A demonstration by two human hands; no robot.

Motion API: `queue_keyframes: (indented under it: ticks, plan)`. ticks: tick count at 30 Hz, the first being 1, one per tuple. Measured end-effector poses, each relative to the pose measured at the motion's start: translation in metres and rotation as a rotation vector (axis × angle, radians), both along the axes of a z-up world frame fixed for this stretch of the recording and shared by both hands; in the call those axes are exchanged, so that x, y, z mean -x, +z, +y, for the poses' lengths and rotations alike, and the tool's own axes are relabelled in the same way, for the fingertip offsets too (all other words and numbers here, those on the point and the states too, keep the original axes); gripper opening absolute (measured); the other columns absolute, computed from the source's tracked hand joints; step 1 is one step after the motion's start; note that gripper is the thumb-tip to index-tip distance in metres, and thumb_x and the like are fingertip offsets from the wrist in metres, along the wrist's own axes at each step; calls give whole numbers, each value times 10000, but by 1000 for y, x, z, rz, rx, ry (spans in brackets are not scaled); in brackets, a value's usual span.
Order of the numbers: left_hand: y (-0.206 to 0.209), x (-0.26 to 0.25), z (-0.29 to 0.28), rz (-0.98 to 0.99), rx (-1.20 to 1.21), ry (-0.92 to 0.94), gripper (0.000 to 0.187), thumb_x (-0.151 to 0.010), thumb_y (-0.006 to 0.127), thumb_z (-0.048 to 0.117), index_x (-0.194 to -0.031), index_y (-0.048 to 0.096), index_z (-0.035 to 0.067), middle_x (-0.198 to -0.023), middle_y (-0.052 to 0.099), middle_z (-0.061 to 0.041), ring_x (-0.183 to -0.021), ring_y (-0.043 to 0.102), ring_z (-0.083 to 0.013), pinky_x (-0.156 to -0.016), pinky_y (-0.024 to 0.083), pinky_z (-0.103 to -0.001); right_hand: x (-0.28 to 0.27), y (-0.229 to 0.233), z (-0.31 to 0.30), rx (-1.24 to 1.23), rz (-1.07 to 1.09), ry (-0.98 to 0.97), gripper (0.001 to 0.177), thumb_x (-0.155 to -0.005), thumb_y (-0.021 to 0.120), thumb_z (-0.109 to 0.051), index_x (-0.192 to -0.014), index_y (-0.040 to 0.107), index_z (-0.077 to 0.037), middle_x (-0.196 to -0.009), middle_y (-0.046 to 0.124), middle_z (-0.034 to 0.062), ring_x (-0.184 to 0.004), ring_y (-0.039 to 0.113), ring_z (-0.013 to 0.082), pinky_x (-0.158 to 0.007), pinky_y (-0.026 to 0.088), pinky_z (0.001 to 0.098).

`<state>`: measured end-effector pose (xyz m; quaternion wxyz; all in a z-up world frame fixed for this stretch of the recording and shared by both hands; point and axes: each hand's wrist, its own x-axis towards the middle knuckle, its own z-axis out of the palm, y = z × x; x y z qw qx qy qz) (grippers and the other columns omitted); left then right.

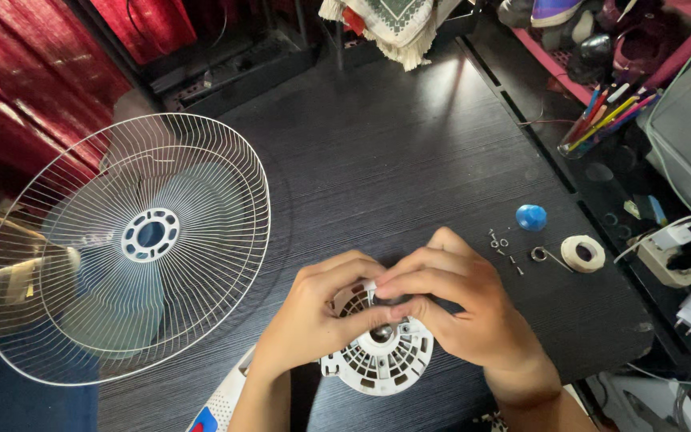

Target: The person assembles a white pedestal fan by attaching the motor housing to the stand and securing it with screws. They then attach the fan blade hub to the motor shaft and fasten it with a nut.

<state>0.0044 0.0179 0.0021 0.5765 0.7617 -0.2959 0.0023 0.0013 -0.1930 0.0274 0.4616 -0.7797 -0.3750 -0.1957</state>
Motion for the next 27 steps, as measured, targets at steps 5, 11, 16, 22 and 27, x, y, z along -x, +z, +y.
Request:
queue_keyframes:
  ticks: [5, 11, 16, 22, 27]
  plan:
    - [-7, -7, 6, -125, -279, -193, 1191, -496, 986, 405, -1456, 467, -72, -1522, 493, -253, -1487, 370, -424, -1194, 277, -557, 4, -2, -2, 9, 18, -35, 254, -711, 849, -44, -926, 733, -113, -954, 775, -6, -761, 610, 129, -663, 452, 283]
    - [-22, -13, -2, 245, -609, -222, 1158, -560, 948, 457, -1499, 433, 18, -1605, 324, -249, -1513, 290, -382, -1182, 311, -464, 2, -2, 2, -12, -56, -64, 292, -736, 856, -58, -1004, 748, -95, -987, 767, 20, -786, 605, 146, -667, 444, 289]
    - [-23, -12, -1, 250, -605, -203, 1153, -570, 907, 447, -1510, 406, 6, -1589, 384, -223, -1480, 368, -343, -1182, 342, -417, 6, 3, 1, -22, -133, -78, 293, -760, 831, -35, -1031, 725, -75, -1030, 756, 49, -854, 620, 183, -764, 480, 301]
    - [-21, -9, -3, 181, -621, -173, 1153, -591, 916, 414, -1516, 372, -6, -1590, 361, -209, -1501, 300, -344, -1189, 296, -419, 39, -11, -26, -438, -114, -370, 181, -1046, 710, -163, -1153, 653, -29, -1039, 710, 127, -889, 600, 176, -830, 451, 293]
    - [-21, -7, -3, 180, -650, -164, 1160, -580, 917, 409, -1521, 356, 28, -1591, 352, -202, -1491, 296, -349, -1170, 303, -430, 4, -27, -92, -653, 122, -342, 186, -1101, 611, -170, -1190, 591, -8, -962, 620, 99, -711, 579, 203, -657, 513, 297]
